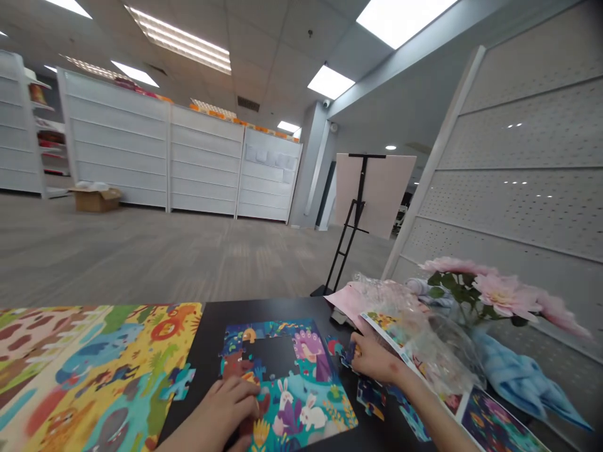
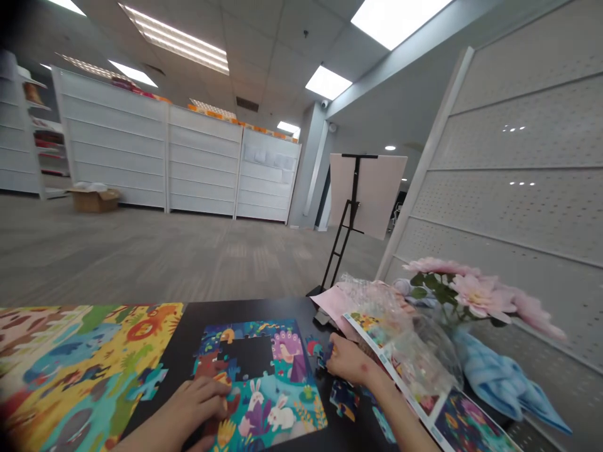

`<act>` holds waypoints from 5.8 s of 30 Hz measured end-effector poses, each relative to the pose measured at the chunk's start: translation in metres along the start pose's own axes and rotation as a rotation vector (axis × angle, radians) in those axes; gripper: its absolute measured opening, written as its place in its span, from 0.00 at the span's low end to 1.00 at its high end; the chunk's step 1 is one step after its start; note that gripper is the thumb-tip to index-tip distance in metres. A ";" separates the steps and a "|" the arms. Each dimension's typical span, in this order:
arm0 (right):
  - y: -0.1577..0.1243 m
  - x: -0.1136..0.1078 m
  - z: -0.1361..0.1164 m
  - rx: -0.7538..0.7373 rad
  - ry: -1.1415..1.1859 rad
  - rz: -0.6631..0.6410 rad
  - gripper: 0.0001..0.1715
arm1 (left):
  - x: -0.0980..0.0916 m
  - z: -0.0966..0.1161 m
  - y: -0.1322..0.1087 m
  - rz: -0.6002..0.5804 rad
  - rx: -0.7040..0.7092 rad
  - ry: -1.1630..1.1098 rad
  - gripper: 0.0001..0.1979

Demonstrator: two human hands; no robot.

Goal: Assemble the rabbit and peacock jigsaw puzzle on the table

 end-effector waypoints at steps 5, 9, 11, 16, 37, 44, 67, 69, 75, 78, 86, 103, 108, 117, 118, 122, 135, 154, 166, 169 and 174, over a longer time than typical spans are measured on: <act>-0.006 0.004 -0.017 -0.047 -0.036 0.044 0.20 | -0.007 0.008 -0.001 -0.012 -0.031 -0.035 0.09; -0.003 0.007 -0.021 -0.067 -0.005 0.031 0.20 | -0.017 0.015 0.001 -0.109 -0.091 -0.069 0.15; 0.000 0.007 -0.019 -0.063 0.028 0.014 0.20 | -0.022 0.017 0.003 -0.155 -0.125 -0.076 0.16; -0.003 -0.001 -0.022 -0.076 0.177 -0.107 0.17 | -0.027 0.020 0.005 -0.214 -0.178 -0.068 0.18; 0.018 0.037 -0.171 -0.352 0.247 0.105 0.12 | 0.025 -0.047 -0.008 -0.167 0.054 0.157 0.15; 0.016 0.040 -0.165 -0.392 0.270 0.040 0.18 | 0.016 -0.033 0.024 -0.214 -0.048 0.255 0.31; 0.039 0.057 -0.172 -0.378 0.302 0.251 0.24 | 0.015 -0.049 0.043 -0.073 0.039 0.178 0.25; 0.039 0.053 -0.171 -0.359 0.312 0.275 0.23 | 0.013 -0.050 0.044 -0.085 0.031 0.179 0.24; 0.039 0.053 -0.171 -0.355 0.290 0.241 0.15 | 0.017 -0.047 0.043 -0.107 0.039 0.237 0.24; 0.039 0.058 -0.170 -0.353 0.252 0.243 0.16 | 0.013 -0.043 0.043 -0.094 0.049 0.285 0.23; 0.033 0.060 -0.176 -0.352 0.160 0.257 0.16 | 0.028 -0.065 0.039 -0.098 0.228 0.443 0.15; 0.025 0.053 -0.179 -0.356 0.120 0.205 0.14 | 0.007 -0.044 0.038 -0.182 0.016 0.095 0.23; 0.030 0.052 -0.175 -0.345 0.162 0.192 0.10 | -0.009 -0.024 0.044 -0.232 -0.058 0.117 0.18; 0.031 0.045 -0.170 -0.327 0.204 0.238 0.08 | -0.008 -0.023 0.059 -0.123 -0.013 0.244 0.17; 0.032 0.042 -0.167 -0.316 0.209 0.256 0.11 | -0.006 -0.027 0.060 -0.106 -0.005 0.244 0.19; 0.037 0.032 -0.154 -0.298 0.241 0.281 0.19 | 0.000 -0.037 0.060 -0.146 0.006 0.192 0.26; 0.027 0.033 -0.135 -0.429 0.101 0.178 0.27 | -0.004 -0.023 0.056 -0.189 -0.203 0.170 0.30; 0.030 0.035 -0.142 -0.433 0.110 0.248 0.31 | -0.004 -0.024 0.056 -0.271 -0.301 0.089 0.36; 0.034 0.044 -0.143 -0.496 0.158 0.242 0.32 | -0.007 -0.017 0.060 -0.296 -0.291 0.106 0.36; 0.034 0.043 -0.144 -0.515 0.153 0.235 0.24 | -0.007 -0.017 0.060 -0.293 -0.293 0.090 0.35; 0.031 0.039 -0.145 -0.529 0.113 0.214 0.18 | -0.008 -0.019 0.061 -0.297 -0.301 0.090 0.36</act>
Point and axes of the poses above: each hand's wrist, its own y-axis towards the middle knuckle, its own x-axis out of the palm, z = x × y, the point moved 5 cm from there along y, towards the middle knuckle, and after that the axes turned 9 degrees about -y, right-handed, at the moved point
